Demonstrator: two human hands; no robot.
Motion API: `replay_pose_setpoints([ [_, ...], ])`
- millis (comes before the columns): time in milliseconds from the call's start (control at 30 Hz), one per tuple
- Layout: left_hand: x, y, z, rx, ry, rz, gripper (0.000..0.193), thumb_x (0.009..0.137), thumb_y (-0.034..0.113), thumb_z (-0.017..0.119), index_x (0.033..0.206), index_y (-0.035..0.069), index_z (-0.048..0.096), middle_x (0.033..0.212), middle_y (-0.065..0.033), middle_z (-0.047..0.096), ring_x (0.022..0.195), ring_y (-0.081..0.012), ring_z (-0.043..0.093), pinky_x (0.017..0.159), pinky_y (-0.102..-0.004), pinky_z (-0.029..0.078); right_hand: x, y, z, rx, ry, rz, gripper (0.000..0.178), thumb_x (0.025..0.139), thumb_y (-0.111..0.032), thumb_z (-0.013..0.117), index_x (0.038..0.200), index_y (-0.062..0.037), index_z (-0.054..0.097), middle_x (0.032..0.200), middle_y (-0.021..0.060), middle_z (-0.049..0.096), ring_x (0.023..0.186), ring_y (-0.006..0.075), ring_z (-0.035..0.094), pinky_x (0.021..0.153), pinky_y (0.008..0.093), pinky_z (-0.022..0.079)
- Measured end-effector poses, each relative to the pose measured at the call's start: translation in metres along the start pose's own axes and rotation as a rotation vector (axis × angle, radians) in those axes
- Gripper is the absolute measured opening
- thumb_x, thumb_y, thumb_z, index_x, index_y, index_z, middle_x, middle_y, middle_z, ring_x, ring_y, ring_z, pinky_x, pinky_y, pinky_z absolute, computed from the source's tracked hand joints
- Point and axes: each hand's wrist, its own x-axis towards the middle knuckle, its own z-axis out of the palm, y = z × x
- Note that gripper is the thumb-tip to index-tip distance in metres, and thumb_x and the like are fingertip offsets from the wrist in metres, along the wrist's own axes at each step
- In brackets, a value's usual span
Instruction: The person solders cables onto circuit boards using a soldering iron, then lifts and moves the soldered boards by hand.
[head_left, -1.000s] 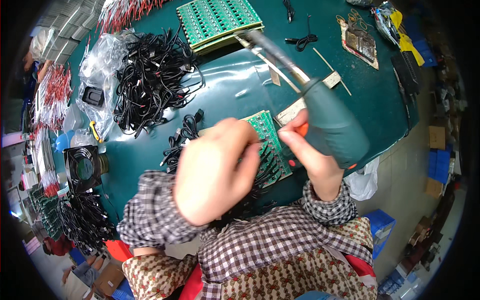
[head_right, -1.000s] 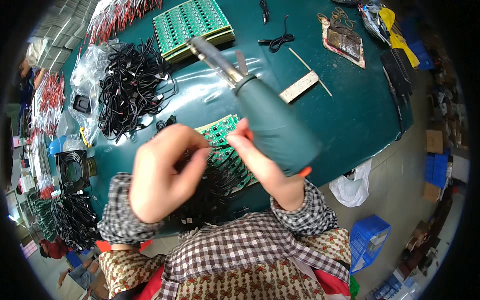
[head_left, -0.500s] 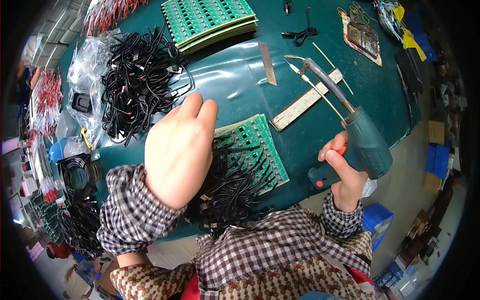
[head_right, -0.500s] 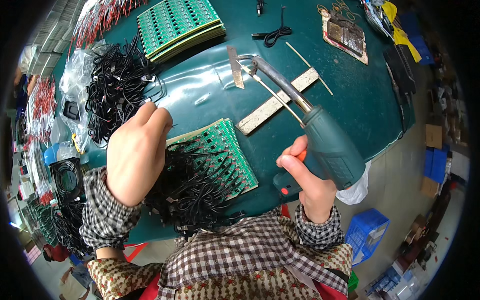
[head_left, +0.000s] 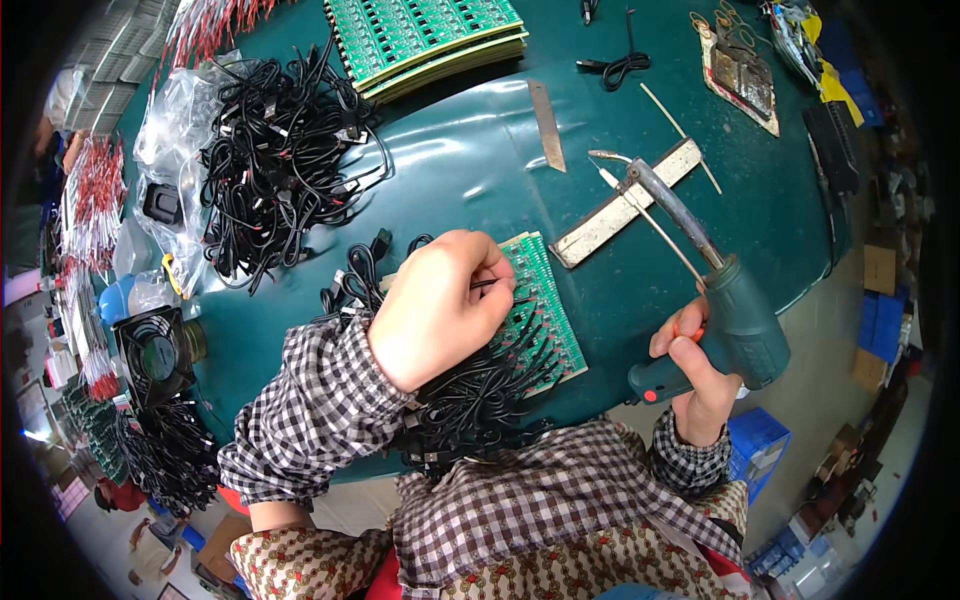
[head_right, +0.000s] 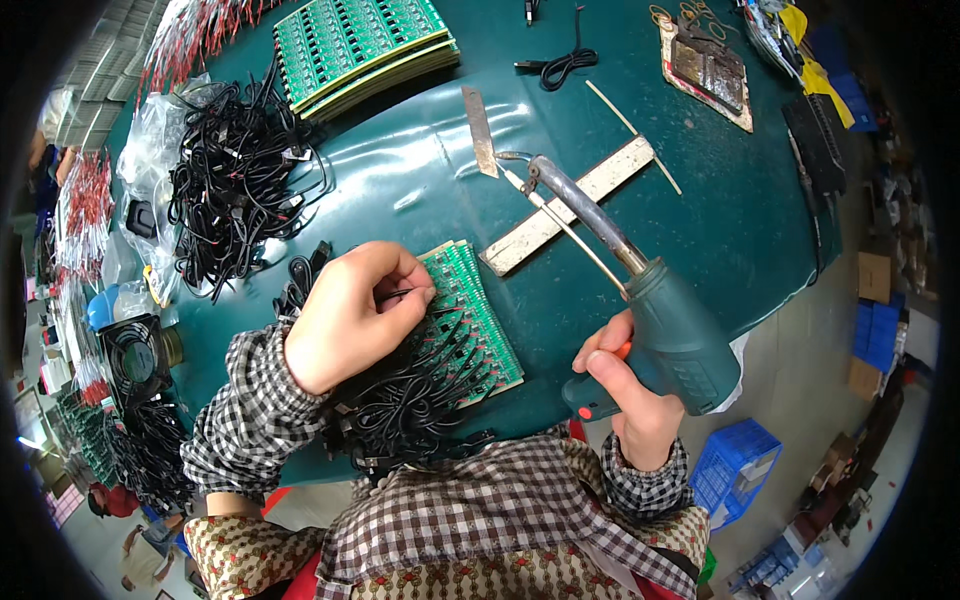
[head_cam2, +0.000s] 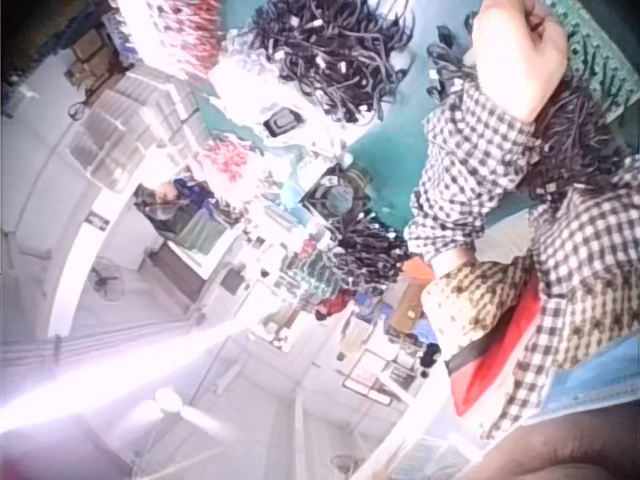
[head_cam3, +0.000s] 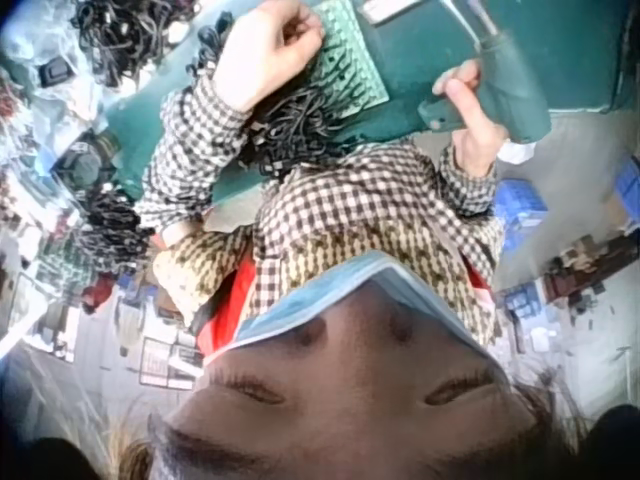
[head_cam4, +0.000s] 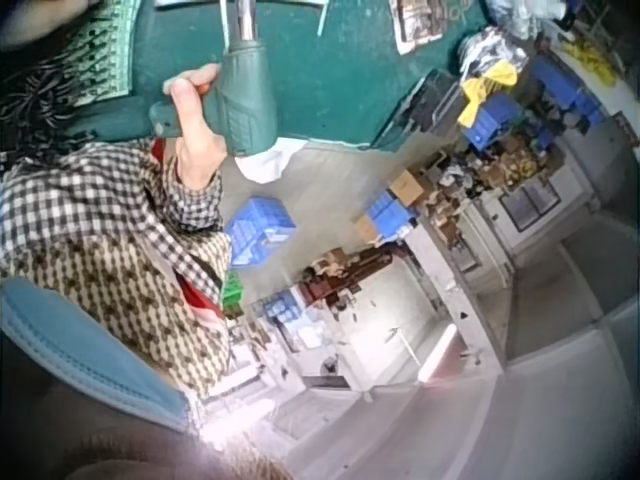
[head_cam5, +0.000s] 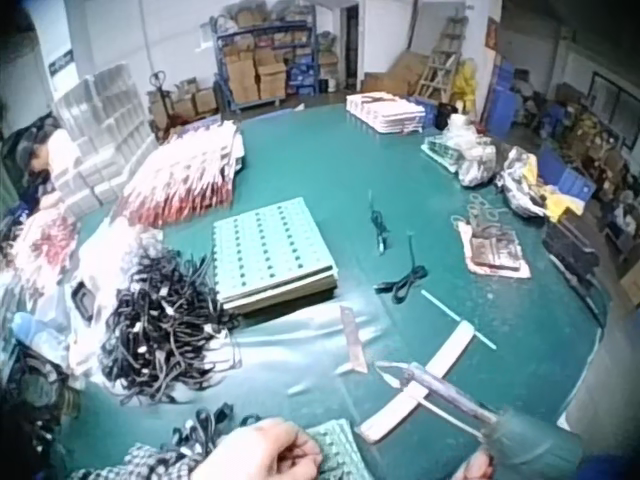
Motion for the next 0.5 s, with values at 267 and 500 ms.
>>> replay_pose_setpoints([
  [267, 0.004, -0.004, 0.009, 0.061, 0.009, -0.067, 0.01, 0.075, 0.007, 0.063, 0.077, -0.002, 0.06, 0.07, -0.0096, 0.06, 0.059, -0.0163, 0.056, 0.056, -0.0291, 0.046, -0.012, 0.003, -0.005, -0.044, -0.004, 0.05, 0.028, 0.078, 0.004, 0.063, 0.103, 0.0006, 0.05, 0.087, 0.0082, 0.052, 0.073, 0.0215, 0.058, 0.068, 0.0358, 0.051],
  [500, 0.001, -0.007, 0.017, 0.138, 0.134, 0.019, 0.009, 0.074, 0.006, 0.063, 0.076, -0.001, 0.058, 0.068, -0.0094, 0.058, 0.059, -0.0187, 0.056, 0.057, -0.0295, 0.046, -0.018, 0.005, -0.012, -0.085, -0.021, 0.033, 0.037, 0.083, -0.005, 0.061, 0.116, 0.0009, 0.047, 0.088, 0.0083, 0.053, 0.074, 0.0213, 0.058, 0.067, 0.0358, 0.051],
])
